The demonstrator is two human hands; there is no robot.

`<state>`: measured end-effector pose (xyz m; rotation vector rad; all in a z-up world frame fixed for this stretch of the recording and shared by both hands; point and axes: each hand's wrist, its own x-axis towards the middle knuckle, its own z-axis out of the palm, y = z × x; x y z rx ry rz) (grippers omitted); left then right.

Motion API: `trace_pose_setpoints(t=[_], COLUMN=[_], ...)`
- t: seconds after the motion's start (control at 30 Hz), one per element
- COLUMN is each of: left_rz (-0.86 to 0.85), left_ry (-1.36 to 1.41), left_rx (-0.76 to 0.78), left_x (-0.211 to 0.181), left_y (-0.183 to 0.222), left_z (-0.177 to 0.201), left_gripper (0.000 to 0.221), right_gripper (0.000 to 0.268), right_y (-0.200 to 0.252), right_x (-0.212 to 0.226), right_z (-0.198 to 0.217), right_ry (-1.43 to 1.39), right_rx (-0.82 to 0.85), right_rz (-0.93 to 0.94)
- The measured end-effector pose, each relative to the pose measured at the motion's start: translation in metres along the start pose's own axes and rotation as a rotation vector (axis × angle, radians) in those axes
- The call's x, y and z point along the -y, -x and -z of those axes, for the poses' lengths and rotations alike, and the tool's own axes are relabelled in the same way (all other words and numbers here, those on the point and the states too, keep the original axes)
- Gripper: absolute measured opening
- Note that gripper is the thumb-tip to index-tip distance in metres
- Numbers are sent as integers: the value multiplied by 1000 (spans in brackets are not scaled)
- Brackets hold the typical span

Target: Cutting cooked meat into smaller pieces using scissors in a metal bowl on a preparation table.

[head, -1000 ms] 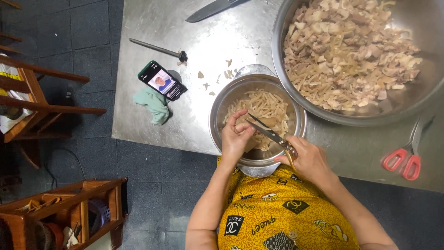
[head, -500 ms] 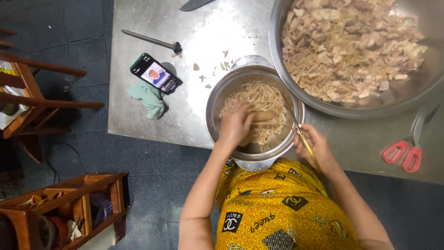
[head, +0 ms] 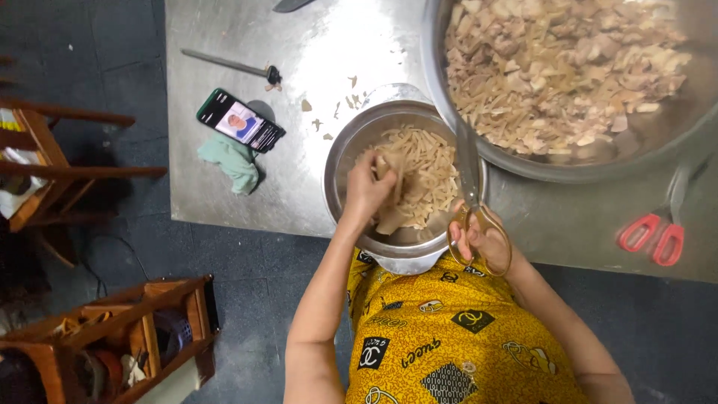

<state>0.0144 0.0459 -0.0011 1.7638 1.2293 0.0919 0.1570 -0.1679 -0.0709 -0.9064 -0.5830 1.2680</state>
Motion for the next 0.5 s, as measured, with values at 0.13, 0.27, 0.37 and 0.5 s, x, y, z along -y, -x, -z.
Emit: trace_pose_setpoints(t=[0.13, 0.27, 0.37, 0.5], left_rz=[43, 14, -17, -55], left_ry=[493, 764, 868, 930], left_rx=[-189, -237, -285, -284], left_x=[30, 18, 1, -8], left_y=[-12, -4, 10, 15], left_z=[4, 10, 17, 15], left_gripper=[20, 25, 27, 27], right_gripper=[91, 113, 114, 107], right_y=[0, 12, 6, 9], right_x=[9, 44, 83, 74], right_z=[-17, -11, -37, -33], right_ry=[241, 763, 1283, 1394], right_rx=[41, -54, -129, -109], right_rz=[-93, -143, -196, -297])
